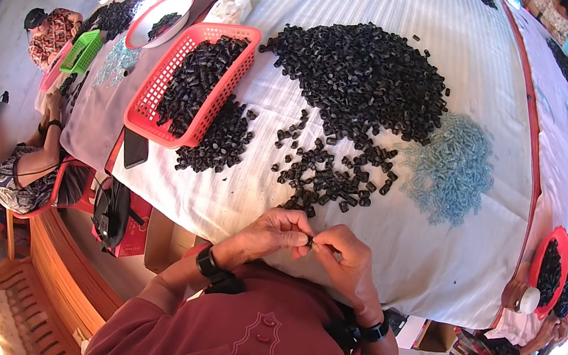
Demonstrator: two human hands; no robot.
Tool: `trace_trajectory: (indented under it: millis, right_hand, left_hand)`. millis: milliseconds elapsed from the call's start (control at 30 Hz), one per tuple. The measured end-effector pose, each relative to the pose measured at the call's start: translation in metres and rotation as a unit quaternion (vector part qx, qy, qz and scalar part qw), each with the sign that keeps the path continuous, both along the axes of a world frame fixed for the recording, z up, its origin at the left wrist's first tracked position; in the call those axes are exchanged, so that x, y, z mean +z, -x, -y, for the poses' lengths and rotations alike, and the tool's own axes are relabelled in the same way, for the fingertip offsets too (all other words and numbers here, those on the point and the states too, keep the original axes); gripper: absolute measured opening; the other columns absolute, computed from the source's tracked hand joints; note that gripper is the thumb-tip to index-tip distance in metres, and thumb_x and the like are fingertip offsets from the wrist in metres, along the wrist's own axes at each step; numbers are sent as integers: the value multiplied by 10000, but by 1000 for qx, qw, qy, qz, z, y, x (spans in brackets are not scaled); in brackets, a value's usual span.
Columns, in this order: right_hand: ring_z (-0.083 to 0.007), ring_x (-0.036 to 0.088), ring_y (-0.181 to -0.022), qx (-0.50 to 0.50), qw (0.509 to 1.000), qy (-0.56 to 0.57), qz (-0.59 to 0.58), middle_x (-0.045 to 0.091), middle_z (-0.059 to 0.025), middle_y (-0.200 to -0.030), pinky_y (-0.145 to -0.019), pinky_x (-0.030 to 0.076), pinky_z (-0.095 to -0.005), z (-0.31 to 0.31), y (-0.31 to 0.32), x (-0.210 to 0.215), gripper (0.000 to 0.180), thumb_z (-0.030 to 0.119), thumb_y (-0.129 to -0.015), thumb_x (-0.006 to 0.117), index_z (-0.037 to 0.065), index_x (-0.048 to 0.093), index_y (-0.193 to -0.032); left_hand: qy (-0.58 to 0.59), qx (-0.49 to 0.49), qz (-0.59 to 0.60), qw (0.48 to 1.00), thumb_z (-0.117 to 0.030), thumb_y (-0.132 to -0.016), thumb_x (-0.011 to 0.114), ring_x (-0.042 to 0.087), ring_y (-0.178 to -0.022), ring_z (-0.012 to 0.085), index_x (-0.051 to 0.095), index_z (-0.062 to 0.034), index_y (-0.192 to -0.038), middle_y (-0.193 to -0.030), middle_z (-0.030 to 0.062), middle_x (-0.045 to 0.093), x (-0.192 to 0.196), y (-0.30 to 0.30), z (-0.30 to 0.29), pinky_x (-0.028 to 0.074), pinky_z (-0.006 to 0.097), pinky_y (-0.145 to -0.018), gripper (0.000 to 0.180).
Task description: Sorting and inspecting small black components by hand at a production table.
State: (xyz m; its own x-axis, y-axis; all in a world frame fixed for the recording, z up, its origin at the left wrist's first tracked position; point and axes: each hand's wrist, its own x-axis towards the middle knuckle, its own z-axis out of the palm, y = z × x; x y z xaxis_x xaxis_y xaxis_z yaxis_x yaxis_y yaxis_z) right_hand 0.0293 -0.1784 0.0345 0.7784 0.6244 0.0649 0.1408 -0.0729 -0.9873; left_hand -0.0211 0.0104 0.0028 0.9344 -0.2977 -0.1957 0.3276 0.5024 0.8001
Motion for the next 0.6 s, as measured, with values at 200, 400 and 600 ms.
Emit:
trace_trajectory:
  millis: [200,400,600]
  right_hand:
    - [-182,562,-718,50,995,23,89,558,-89,-821,-630,458,-279,2,1,3,119,-22,-776,612,22,580,-881]
    - [-149,531,-660,123,988,93,-16,543,-61,-751,-605,436,-265,4,-2,6,110,48,-774,648,22,554,-826]
    - [-48,431,-629,158,971,83,-157,496,12,-694,-539,366,-223,3,-2,0,184,111,-784,687,36,521,-755]
  left_hand:
    - [-7,-44,-24,999,-88,-882,578,581,-643,104,576,-15,-893,-738,56,610,-1,5,-5,484,230,-593,74]
    - [-82,-108,-12,991,-125,-876,601,566,-686,76,583,-23,-920,-753,16,587,4,12,-10,456,202,-600,112]
    - [-76,-135,19,988,-124,-879,599,577,-703,77,587,-24,-934,-778,19,601,0,18,-13,466,206,-631,114]
